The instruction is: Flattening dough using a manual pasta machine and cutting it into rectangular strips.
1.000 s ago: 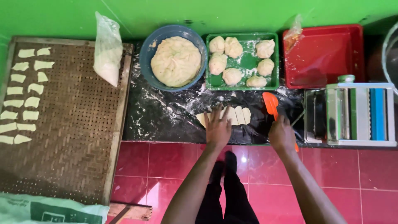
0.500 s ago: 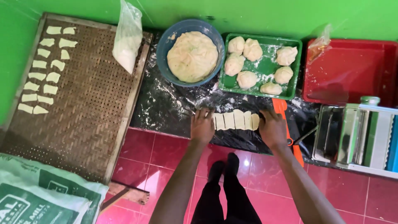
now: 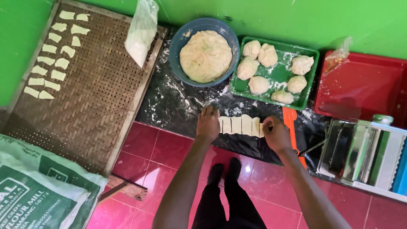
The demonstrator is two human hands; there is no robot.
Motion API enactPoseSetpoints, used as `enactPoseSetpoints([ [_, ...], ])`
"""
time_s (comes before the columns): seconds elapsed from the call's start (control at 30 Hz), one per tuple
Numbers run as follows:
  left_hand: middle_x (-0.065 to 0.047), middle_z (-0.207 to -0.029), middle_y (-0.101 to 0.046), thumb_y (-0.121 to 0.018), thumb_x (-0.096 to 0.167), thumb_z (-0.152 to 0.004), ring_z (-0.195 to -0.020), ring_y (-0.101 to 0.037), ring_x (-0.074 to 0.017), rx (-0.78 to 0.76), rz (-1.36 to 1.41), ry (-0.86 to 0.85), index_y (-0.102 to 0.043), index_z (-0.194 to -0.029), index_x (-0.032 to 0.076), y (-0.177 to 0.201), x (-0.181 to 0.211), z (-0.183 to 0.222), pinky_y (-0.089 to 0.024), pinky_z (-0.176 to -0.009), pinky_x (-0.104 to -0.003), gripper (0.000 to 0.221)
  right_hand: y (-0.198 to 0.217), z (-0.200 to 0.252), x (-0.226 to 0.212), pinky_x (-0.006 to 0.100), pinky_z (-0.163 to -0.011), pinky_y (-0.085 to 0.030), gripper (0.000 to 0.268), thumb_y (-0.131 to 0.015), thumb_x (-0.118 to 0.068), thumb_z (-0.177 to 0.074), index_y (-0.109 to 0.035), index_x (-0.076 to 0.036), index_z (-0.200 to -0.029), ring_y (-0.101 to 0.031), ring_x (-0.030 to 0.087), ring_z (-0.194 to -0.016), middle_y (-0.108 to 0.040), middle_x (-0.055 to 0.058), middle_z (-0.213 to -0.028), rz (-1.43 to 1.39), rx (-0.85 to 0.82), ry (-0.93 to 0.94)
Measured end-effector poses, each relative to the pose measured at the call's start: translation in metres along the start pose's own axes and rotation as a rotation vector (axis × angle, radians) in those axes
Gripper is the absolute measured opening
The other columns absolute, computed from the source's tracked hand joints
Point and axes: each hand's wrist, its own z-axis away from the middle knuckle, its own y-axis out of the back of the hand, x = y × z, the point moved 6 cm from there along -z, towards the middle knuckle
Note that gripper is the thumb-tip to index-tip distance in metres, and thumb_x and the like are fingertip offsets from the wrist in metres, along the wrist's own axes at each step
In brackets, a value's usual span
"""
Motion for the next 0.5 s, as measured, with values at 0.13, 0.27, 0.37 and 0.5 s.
enactPoseSetpoints([
  [0.13, -0.02, -0.126, -0.06, -0.066, 0.008, -0.077, -0.124, -0.051, -0.04, 0.139, 0.006, -0.096, -0.063, -0.113, 0.001, -0.001, -0.005, 0.001, -0.044, -0.095, -0.054, 0.036, 0.005, 0.002, 0.0, 0.038, -0.074, -0.058, 0.014, -0.069, -0.011, -0.091, -0.066, -0.003, -0.103, -0.076, 0.027, -0.087, -0.075, 0.014, -0.09, -0.135, -0.048, -0.052],
  [0.27, -0.017, -0.117, -0.066, -0.062, 0.009, -0.084, -0.119, -0.058, -0.0367, -0.091, 0.192, 0.093, -0.068, -0.111, 0.008, -0.012, -0.017, 0.0, -0.046, -0.103, -0.05, 0.027, 0.015, 0.0, -0.014, 0.033, -0.073, -0.057, 0.014, -0.068, -0.011, -0.093, -0.065, -0.002, -0.104, -0.075, 0.02, -0.083, -0.074, 0.012, -0.087, -0.226, -0.072, -0.063],
  [0.37, -0.02, -0.11, -0.07, -0.06, 0.011, -0.086, -0.107, -0.066, -0.037, -0.128, 0.282, 0.142, -0.074, -0.106, 0.009, -0.017, -0.023, 0.001, -0.051, -0.096, -0.048, 0.024, 0.013, -0.006, -0.023, 0.031, -0.073, -0.056, 0.014, -0.068, -0.01, -0.094, -0.065, -0.001, -0.105, -0.073, 0.016, -0.082, -0.073, 0.009, -0.087, -0.291, -0.105, -0.054],
  [0.5, -0.018, -0.092, -0.076, -0.058, 0.01, -0.083, -0.086, -0.074, -0.033, -0.014, 0.602, 0.069, -0.079, -0.095, 0.008, -0.014, -0.03, 0.007, -0.059, -0.079, -0.043, 0.025, -0.009, -0.019, -0.021, 0.029, -0.075, -0.054, 0.015, -0.068, -0.01, -0.095, -0.065, 0.0, -0.106, -0.069, 0.013, -0.084, -0.072, 0.007, -0.09, -0.439, -0.167, 0.011],
])
